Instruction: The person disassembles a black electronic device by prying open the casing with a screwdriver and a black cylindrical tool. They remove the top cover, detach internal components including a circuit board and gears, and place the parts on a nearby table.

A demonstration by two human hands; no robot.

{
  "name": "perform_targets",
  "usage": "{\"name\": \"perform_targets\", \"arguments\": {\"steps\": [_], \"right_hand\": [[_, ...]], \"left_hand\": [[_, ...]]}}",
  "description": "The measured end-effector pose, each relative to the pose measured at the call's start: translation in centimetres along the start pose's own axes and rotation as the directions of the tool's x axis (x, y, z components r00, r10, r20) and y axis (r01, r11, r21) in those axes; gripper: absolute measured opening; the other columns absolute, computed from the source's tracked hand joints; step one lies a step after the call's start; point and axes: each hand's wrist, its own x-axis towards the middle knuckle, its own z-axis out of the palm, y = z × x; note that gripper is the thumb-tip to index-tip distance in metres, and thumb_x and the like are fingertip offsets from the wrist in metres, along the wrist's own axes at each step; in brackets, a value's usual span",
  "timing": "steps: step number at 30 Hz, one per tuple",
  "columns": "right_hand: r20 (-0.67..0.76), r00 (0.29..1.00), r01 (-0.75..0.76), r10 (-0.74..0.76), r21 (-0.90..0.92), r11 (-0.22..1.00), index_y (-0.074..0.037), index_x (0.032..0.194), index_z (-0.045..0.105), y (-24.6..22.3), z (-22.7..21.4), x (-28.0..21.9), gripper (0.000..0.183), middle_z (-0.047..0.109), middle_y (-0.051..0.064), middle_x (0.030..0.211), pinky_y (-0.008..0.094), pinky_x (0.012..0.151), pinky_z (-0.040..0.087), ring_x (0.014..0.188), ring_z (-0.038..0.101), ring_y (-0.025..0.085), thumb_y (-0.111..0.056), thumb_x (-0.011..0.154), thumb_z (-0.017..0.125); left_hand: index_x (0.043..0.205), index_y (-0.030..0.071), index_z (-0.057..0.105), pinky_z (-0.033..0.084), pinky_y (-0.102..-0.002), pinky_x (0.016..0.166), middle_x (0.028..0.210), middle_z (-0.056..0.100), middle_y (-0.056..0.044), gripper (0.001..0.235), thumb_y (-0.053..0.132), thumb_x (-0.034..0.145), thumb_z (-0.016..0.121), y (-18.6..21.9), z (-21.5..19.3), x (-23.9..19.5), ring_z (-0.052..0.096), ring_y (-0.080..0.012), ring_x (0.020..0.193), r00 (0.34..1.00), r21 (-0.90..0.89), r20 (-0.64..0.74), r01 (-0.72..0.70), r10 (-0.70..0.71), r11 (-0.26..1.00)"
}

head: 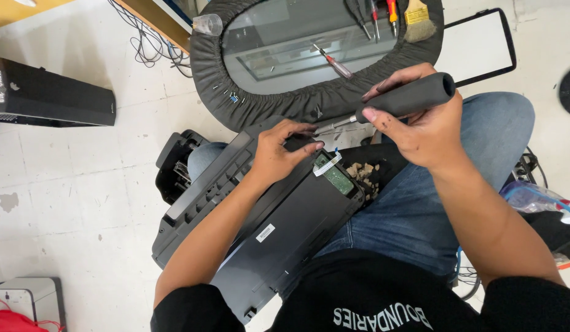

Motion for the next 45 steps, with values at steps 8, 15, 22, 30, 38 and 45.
{"name": "perform_targets", "arguments": {"steps": [8,15,22,30,38,45], "right_hand": [[-0.128,0.992,-0.021,0.020,-0.003,1.000,0.000,0.125,0.046,0.3,-0.3,-0.9,0.027,0.057,0.016,0.112,0.038,0.094,0.059,0.100,0.067,0.029,-0.005,0.104,0.062],[0.148,0.917,-0.352,0.370,-0.134,0.926,-0.001,0.114,0.055,0.5,0.2,0.7,0.026,0.059,0.005,0.080,0.025,0.048,0.049,0.056,0.056,0.014,-0.007,0.094,0.071],[0.220,0.816,-0.511,0.535,-0.159,0.845,0.006,0.096,0.068,3.4,6.0,-1.0,0.011,0.067,0.021,0.062,0.035,0.048,0.053,0.050,0.067,0.025,0.001,0.088,0.073],[0.159,0.791,-0.586,0.591,-0.086,0.806,0.000,0.088,0.072,4.5,6.6,0.5,0.009,0.068,0.016,0.060,0.029,0.046,0.051,0.046,0.062,0.017,0.003,0.082,0.077],[0.207,0.968,0.026,0.145,-0.652,0.758,0.004,0.110,0.065,15.8,7.8,7.6,0.035,0.073,0.020,0.086,0.046,0.065,0.053,0.071,0.068,0.039,-0.006,0.080,0.081],[0.466,0.857,0.294,0.222,-0.795,0.531,-0.004,0.101,0.065,25.3,13.2,10.2,0.029,0.069,0.014,0.100,0.051,0.072,0.056,0.081,0.070,0.041,-0.013,0.078,0.078]], "left_hand": [[0.098,0.000,0.073,0.056,-0.027,0.079,0.096,0.075,-0.008,0.018,0.008,0.085,0.083,1.0,-0.1,0.1,0.068,-0.0164,0.081,0.993,0.092,0.019,0.113,-0.115,0.989],[0.103,0.002,0.074,0.055,-0.028,0.079,0.098,0.072,-0.008,0.019,0.006,0.087,0.082,0.9,0.2,-0.2,0.066,-0.0174,0.086,0.998,0.078,0.016,0.058,-0.059,0.995],[0.104,0.009,0.079,0.058,-0.035,0.073,0.095,0.072,-0.010,0.015,0.009,0.089,0.083,-1.5,0.4,-1.2,0.072,-0.0277,0.089,0.994,0.109,-0.100,-0.032,0.043,0.994],[0.109,0.009,0.077,0.058,-0.033,0.068,0.093,0.070,-0.007,0.019,0.009,0.090,0.081,-1.0,0.5,-0.6,0.071,-0.0222,0.080,0.984,0.127,-0.179,0.015,0.008,0.992],[0.100,0.001,0.064,0.051,-0.027,0.065,0.085,0.062,-0.005,0.021,0.006,0.088,0.080,1.9,0.4,-0.1,0.059,-0.0153,0.069,0.997,0.114,-0.005,0.081,-0.081,0.990],[0.098,0.006,0.066,0.049,-0.031,0.066,0.080,0.063,-0.004,0.020,0.009,0.085,0.081,2.6,0.6,0.5,0.059,-0.0185,0.070,0.993,0.173,0.111,0.008,-0.028,0.985]]}}
